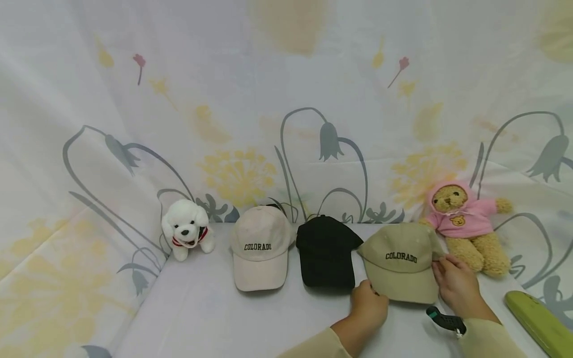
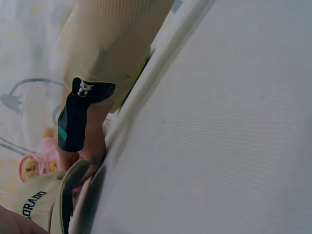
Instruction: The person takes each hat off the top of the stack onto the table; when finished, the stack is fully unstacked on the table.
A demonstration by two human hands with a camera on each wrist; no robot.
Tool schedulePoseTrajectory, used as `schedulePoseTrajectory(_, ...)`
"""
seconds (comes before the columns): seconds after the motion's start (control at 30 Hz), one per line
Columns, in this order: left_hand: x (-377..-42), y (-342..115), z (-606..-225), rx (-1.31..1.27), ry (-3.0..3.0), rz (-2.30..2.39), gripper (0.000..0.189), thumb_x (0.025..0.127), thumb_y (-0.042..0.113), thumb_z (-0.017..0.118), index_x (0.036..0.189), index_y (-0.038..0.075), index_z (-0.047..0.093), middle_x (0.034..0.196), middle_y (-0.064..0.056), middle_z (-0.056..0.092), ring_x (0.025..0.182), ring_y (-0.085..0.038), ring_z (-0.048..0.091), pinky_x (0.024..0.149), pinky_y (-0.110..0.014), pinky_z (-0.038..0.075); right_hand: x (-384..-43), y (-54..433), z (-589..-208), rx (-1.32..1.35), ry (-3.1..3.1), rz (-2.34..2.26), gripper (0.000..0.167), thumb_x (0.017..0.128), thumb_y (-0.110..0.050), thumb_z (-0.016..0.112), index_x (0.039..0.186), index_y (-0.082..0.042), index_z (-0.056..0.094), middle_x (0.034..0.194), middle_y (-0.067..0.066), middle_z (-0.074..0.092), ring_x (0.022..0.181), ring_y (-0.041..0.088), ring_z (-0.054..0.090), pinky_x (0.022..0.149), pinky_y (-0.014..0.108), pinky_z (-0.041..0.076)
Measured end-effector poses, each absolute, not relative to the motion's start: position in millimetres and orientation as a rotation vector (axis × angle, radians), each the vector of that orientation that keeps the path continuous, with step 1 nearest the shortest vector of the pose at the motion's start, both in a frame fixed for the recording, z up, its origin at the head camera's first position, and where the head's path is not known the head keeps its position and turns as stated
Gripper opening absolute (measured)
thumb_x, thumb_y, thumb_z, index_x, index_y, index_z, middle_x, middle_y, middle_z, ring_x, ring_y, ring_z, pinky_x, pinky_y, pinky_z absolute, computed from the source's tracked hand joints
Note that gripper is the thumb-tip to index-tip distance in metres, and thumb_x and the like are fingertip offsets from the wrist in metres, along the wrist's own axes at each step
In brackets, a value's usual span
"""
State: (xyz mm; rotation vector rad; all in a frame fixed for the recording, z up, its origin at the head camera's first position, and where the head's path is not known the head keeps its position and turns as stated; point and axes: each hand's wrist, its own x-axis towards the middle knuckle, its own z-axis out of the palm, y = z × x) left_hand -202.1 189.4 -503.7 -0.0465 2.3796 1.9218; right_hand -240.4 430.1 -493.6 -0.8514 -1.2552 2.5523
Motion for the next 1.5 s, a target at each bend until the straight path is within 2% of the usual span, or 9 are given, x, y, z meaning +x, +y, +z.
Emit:
schedulePoseTrajectory(0.2,-198,187,-511,-0.068,2.212,2.105,0.037,0.074,-0.011,0.058,0.109,-0.004,0.068,0.093,-0.003,0.056,0.088,-0.014,0.054,0.074,-0.026,0.048,-242,435,-490,-0.851,-1.263,2.629,0.023,0.108,-0.010,0.051,0.125,-0.025,0.050,0.092,-0.009,0.065,0.094,-0.001,0.063,0.091,0.016,0.056)
schedulePoseTrajectory(0.43,-195,179,-512,-0.128,1.995,2.211,0.052,0.079,-0.002,0.061,0.130,-0.004,0.065,0.118,-0.011,0.067,0.115,-0.027,0.062,0.101,-0.046,0.055,-242,440,-494,-0.803,-1.285,2.679,0.017,0.108,-0.012,0.053,0.114,-0.027,0.061,0.089,-0.010,0.070,0.090,0.000,0.067,0.094,0.017,0.055)
schedulePoseTrajectory(0.53,-196,177,-512,-0.128,1.776,2.309,0.056,0.081,-0.004,0.058,0.137,-0.011,0.057,0.131,-0.026,0.063,0.127,-0.038,0.061,0.108,-0.051,0.052,-242,442,-496,-0.793,-1.262,2.729,0.027,0.107,-0.014,0.055,0.126,-0.033,0.059,0.095,-0.012,0.070,0.100,-0.002,0.065,0.103,0.017,0.050)
schedulePoseTrajectory(0.6,-196,176,-512,-0.123,1.625,2.373,0.057,0.084,-0.005,0.055,0.140,-0.016,0.051,0.139,-0.036,0.056,0.133,-0.044,0.057,0.111,-0.054,0.049,-243,443,-495,-0.787,-1.281,2.748,0.044,0.108,-0.017,0.053,0.146,-0.038,0.047,0.124,-0.010,0.068,0.122,-0.002,0.058,0.112,0.017,0.043)
schedulePoseTrajectory(0.73,-196,174,-512,-0.126,1.360,2.478,0.059,0.086,-0.007,0.046,0.144,-0.020,0.041,0.148,-0.044,0.040,0.139,-0.054,0.047,0.117,-0.059,0.039,-244,444,-494,-0.742,-1.374,2.771,0.067,0.112,-0.024,0.039,0.167,-0.036,0.003,0.174,-0.010,0.012,0.156,0.000,0.016,0.121,0.019,0.025)
schedulePoseTrajectory(0.8,-196,173,-513,-0.123,1.288,2.499,0.058,0.089,-0.006,0.043,0.145,-0.020,0.039,0.149,-0.044,0.037,0.138,-0.056,0.045,0.119,-0.061,0.035,-244,445,-494,-0.698,-1.403,2.788,0.066,0.113,-0.026,0.033,0.166,-0.033,-0.006,0.172,-0.016,-0.010,0.158,0.002,0.002,0.123,0.020,0.019)
schedulePoseTrajectory(0.9,-196,172,-513,-0.122,1.259,2.502,0.059,0.088,-0.007,0.041,0.146,-0.019,0.038,0.148,-0.041,0.039,0.138,-0.056,0.045,0.120,-0.061,0.034,-243,446,-496,-0.634,-1.435,2.806,0.067,0.114,-0.028,0.029,0.165,-0.031,-0.014,0.171,-0.013,-0.018,0.158,0.003,-0.006,0.125,0.021,0.014)
schedulePoseTrajectory(1.33,-197,167,-511,-0.175,1.308,2.443,0.051,0.093,-0.004,0.045,0.143,-0.012,0.044,0.144,-0.034,0.047,0.134,-0.050,0.052,0.118,-0.061,0.039,-239,446,-500,-0.641,-1.415,2.803,0.072,0.113,-0.031,0.037,0.165,-0.032,-0.013,0.173,-0.016,-0.007,0.158,0.000,0.000,0.125,0.022,0.015)
schedulePoseTrajectory(1.5,-197,166,-509,-0.207,1.311,2.427,0.049,0.091,-0.005,0.046,0.140,-0.009,0.048,0.142,-0.030,0.049,0.133,-0.048,0.054,0.118,-0.061,0.038,-238,446,-501,-0.650,-1.416,2.792,0.074,0.112,-0.030,0.041,0.166,-0.033,-0.010,0.167,-0.022,0.012,0.157,-0.003,0.006,0.124,0.020,0.018)
